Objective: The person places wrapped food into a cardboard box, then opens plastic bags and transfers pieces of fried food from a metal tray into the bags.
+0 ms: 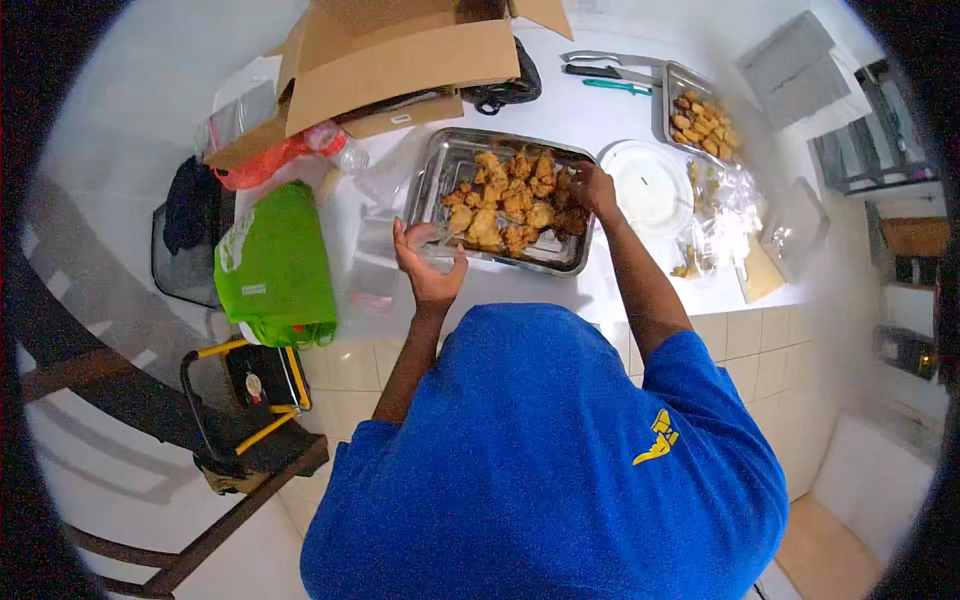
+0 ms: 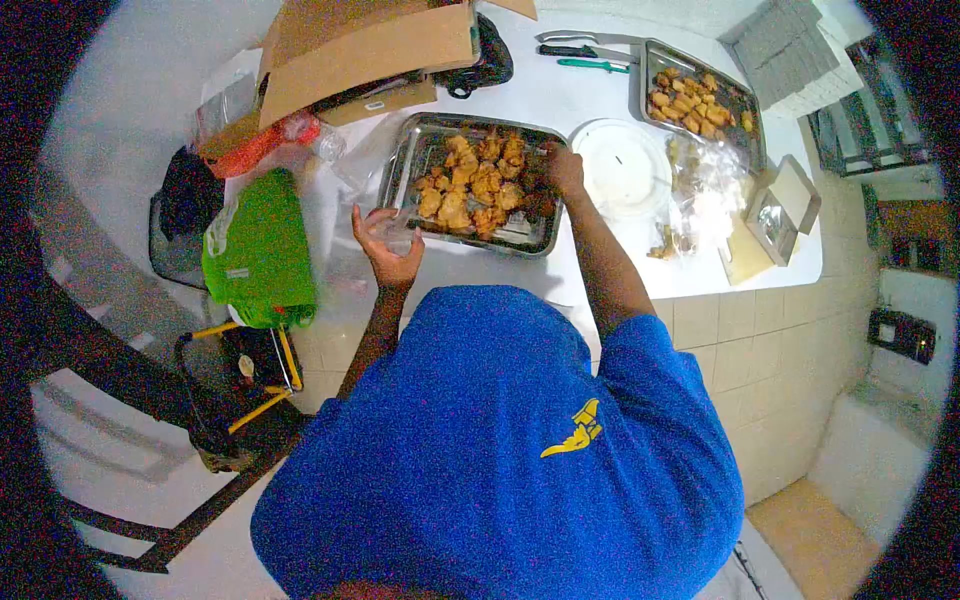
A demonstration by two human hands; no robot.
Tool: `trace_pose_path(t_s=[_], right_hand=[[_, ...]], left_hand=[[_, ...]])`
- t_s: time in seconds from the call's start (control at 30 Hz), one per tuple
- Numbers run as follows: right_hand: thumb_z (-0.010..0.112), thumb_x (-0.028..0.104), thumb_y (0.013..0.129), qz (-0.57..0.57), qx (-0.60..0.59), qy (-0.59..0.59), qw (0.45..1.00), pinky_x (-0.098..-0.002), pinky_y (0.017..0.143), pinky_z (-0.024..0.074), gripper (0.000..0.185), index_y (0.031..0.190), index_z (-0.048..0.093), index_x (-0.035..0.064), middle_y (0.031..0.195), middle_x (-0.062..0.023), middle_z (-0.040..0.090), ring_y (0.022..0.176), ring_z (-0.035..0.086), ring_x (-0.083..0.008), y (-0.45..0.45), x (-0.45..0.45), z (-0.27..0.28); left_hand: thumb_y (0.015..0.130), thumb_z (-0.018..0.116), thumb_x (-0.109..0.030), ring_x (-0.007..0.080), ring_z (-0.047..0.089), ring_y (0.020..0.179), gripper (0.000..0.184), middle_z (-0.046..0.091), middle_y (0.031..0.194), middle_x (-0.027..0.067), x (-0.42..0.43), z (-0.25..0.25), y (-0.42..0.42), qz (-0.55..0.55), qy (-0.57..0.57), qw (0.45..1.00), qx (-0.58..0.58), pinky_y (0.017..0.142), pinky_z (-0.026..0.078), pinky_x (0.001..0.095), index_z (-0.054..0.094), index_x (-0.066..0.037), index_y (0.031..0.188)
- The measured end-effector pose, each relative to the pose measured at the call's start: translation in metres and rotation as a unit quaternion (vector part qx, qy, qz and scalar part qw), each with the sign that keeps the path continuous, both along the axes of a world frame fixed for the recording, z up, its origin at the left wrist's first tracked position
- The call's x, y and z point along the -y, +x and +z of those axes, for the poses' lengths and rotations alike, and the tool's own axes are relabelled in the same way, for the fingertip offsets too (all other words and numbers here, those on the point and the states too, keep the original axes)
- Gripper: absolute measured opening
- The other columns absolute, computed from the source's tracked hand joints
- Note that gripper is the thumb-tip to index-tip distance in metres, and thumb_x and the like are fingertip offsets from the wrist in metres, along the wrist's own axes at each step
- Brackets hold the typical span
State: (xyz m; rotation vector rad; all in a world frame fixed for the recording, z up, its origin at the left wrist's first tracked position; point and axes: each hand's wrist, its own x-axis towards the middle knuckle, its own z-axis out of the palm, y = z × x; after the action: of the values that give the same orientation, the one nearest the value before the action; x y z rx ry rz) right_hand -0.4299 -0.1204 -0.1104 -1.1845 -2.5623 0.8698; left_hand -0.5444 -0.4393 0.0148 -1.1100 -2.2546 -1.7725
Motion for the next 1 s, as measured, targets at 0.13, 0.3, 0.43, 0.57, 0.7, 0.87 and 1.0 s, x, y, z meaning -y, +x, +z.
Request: trace_pose_path(t_s=[0.13,0.3,0.43,0.57,0.7,0.87,1.0], right_hand=[[0.068,0.02,0.076,0.005,-0.108,-0.091,0.99,-0.0292,0.072,0.0506,0.04,0.112,0.059,0.0055,0.087,-0.0103,0.068,0.08,0.065,-0.0184,0.02,-0.002,0.012],[0.059,0.044,0.079,0.07,-0.001,0.048,0.996,-0.036,0.073,0.0499,0.038,0.098,0.066,0.0116,0.09,-0.0122,0.067,0.081,0.065,-0.0274,0.01,0.003,0.032],[0.06,0.046,0.075,0.028,0.1,0.052,0.993,-0.0389,0.075,0.0482,0.038,0.097,0.065,0.0157,0.089,-0.009,0.067,0.082,0.065,-0.0281,-0.002,-0.014,-0.018],[0.068,0.045,0.068,-0.004,0.14,0.049,0.989,-0.0464,0.075,0.0446,0.048,0.106,0.06,0.0176,0.095,-0.0075,0.067,0.09,0.063,-0.0276,-0.003,0.013,0.011],[0.072,0.044,0.063,0.001,0.085,0.053,0.995,-0.0506,0.074,0.0417,0.056,0.11,0.057,0.0188,0.102,-0.0051,0.066,0.097,0.061,-0.0269,-0.001,0.018,0.013],[0.067,0.01,0.072,0.048,-0.124,-0.054,0.99,-0.0344,0.072,0.0499,0.037,0.108,0.057,0.0077,0.101,-0.0109,0.065,0.09,0.063,-0.0192,0.018,0.037,0.05],[0.06,-0.001,0.075,0.03,-0.235,-0.123,0.964,-0.0278,0.071,0.0508,0.034,0.108,0.055,0.0017,0.098,-0.0109,0.063,0.085,0.063,-0.0177,0.025,0.05,0.095]], left_hand=[[0.064,0.067,0.0,0.0262,0.047,0.102,0.101,0.048,0.106,0.0151,-0.006,0.001,0.0,-0.046,0.029,0.995,0.079,0.095,0.034,0.0417,0.001,-0.002,0.14],[0.064,0.067,0.0,0.0259,0.046,0.103,0.101,0.048,0.105,0.0146,-0.014,0.011,0.007,-0.087,0.029,0.991,0.097,0.095,0.034,0.0402,-0.001,-0.001,0.139],[0.064,0.066,0.0,0.0258,0.046,0.103,0.102,0.047,0.106,0.0146,-0.013,0.024,0.005,-0.099,0.044,0.993,0.042,0.096,0.033,0.0396,-0.003,-0.002,0.139],[0.064,0.068,-0.003,0.0254,0.045,0.104,0.1,0.045,0.109,0.0149,-0.007,0.033,-0.001,-0.083,0.073,0.994,0.004,0.1,0.03,0.0415,0.0,-0.001,0.137],[0.064,0.069,-0.008,0.0256,0.046,0.103,0.106,0.048,0.107,0.0161,-0.008,0.035,-0.001,-0.078,0.103,0.99,-0.051,0.1,0.028,0.0426,-0.005,-0.003,0.139],[0.063,0.07,-0.009,0.0261,0.046,0.104,0.11,0.047,0.109,0.0156,-0.002,0.044,0.005,-0.093,0.054,0.993,-0.046,0.1,0.029,0.0427,-0.01,-0.005,0.139],[0.066,0.068,-0.005,0.0267,0.042,0.112,0.11,0.041,0.119,0.0151,-0.012,0.046,0.016,-0.186,0.18,0.949,0.182,0.101,0.028,0.0419,-0.013,-0.01,0.14]])
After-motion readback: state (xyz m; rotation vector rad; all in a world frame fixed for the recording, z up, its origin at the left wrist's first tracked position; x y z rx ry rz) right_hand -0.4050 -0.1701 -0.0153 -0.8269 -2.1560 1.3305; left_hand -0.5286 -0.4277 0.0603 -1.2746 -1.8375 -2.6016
